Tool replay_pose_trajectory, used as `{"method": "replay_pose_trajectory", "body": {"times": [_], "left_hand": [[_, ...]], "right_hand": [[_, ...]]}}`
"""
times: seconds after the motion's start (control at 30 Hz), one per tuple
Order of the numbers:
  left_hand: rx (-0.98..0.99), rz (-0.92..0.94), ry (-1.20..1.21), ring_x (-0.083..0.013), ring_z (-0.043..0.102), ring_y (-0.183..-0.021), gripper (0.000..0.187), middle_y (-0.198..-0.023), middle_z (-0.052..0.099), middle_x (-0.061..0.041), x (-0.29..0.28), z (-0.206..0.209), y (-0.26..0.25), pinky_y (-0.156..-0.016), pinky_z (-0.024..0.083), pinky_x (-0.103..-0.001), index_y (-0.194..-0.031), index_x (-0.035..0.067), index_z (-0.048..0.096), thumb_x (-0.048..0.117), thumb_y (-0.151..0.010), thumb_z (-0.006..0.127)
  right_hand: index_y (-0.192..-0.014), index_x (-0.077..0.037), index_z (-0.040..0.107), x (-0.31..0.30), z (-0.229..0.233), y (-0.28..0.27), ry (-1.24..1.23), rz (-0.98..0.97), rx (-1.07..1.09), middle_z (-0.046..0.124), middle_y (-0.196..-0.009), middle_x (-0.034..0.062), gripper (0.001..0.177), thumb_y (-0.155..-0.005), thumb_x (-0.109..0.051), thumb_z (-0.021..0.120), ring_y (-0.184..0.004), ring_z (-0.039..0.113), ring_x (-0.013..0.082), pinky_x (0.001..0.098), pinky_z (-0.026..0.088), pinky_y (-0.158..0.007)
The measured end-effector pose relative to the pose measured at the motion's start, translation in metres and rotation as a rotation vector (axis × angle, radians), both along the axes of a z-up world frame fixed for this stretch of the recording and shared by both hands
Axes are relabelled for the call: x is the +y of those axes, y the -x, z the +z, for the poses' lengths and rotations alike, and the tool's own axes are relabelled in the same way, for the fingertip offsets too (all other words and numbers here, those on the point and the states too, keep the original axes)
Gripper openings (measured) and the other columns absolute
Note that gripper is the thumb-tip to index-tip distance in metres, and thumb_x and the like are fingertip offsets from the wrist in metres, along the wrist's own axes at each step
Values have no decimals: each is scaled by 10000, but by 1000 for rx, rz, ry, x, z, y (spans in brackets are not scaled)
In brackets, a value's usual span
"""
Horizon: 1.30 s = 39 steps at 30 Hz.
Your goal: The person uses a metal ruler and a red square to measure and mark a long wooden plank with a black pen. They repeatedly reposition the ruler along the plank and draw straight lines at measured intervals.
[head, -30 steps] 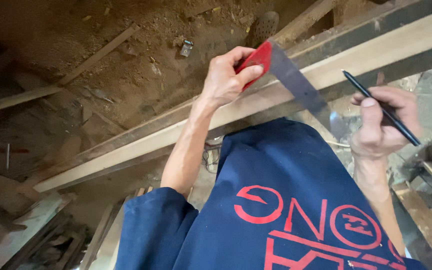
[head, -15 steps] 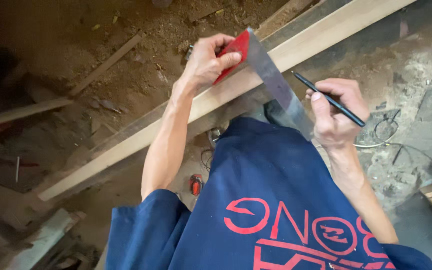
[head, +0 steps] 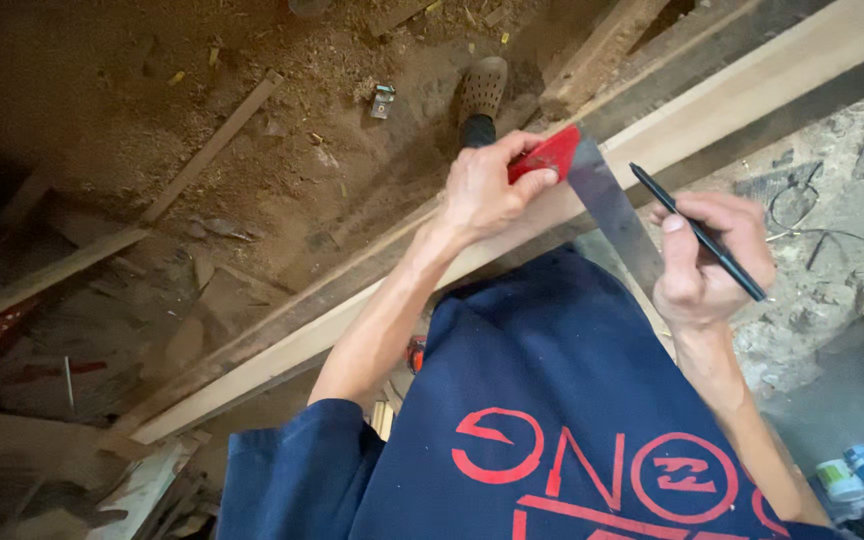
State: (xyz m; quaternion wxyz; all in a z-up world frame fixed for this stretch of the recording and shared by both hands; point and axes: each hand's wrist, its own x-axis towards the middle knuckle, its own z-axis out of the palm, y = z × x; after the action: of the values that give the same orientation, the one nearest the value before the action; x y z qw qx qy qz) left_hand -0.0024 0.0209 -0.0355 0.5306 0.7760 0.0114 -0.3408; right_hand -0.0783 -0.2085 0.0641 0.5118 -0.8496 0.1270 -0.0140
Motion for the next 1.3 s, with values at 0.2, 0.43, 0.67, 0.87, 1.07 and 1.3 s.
{"method": "replay_pose_trajectory", "body": {"times": [0.2, 0.43, 0.67, 0.87, 1.07, 1.3], "left_hand": [[-10, -46, -26, -313, 770, -914, 424, -989, 783, -139, 2, 2, -5, -804, 598, -420, -1211, 144, 709, 406, -880, 751], [-18, -30, -14, -304, 779, -889, 441, -979, 786, -133, 2, 5, -4, -782, 602, -409, -1215, 141, 703, 450, -902, 735], [-15, -61, -25, -315, 778, -884, 440, -964, 783, -144, 1, 4, -8, -777, 607, -413, -1213, 147, 710, 461, -906, 730], [-20, -41, -27, -322, 777, -898, 439, -974, 783, -151, 0, 8, -9, -778, 608, -418, -1216, 139, 704, 454, -911, 726], [-11, -54, -54, -322, 777, -883, 426, -951, 782, -147, -1, 12, -12, -771, 605, -420, -1198, 139, 711, 450, -907, 730], [-4, -39, -51, -310, 778, -853, 415, -951, 789, -130, -3, 14, -11, -773, 604, -409, -1208, 142, 707, 438, -918, 717]], "right_hand": [[-1111, 69, 655, 11, 4, 1, 105, 15, 8, 674, -1102, 186, 102, -1127, -25, 693, -960, 708, 238, 312, 599, -895], [-1088, 58, 659, 22, 6, 2, 105, -1, 18, 705, -1071, 167, 86, -1110, -19, 691, -984, 694, 223, 314, 574, -925], [-1097, 58, 660, 30, 3, -2, 103, -24, 0, 693, -1080, 176, 74, -1119, -5, 693, -988, 695, 226, 311, 583, -925], [-1135, 73, 649, 32, -1, -4, 75, -57, -8, 660, -1128, 194, 105, -1134, -26, 683, -930, 717, 216, 298, 616, -869], [-1153, 59, 663, 31, -4, -5, 98, -64, -9, 664, -1136, 190, 83, -1110, -7, 688, -941, 720, 223, 309, 616, -871], [-1059, 49, 687, 26, 12, 0, 298, 35, 5, 716, -1062, 153, 24, -1063, 28, 699, -973, 723, 252, 336, 590, -889]]}}
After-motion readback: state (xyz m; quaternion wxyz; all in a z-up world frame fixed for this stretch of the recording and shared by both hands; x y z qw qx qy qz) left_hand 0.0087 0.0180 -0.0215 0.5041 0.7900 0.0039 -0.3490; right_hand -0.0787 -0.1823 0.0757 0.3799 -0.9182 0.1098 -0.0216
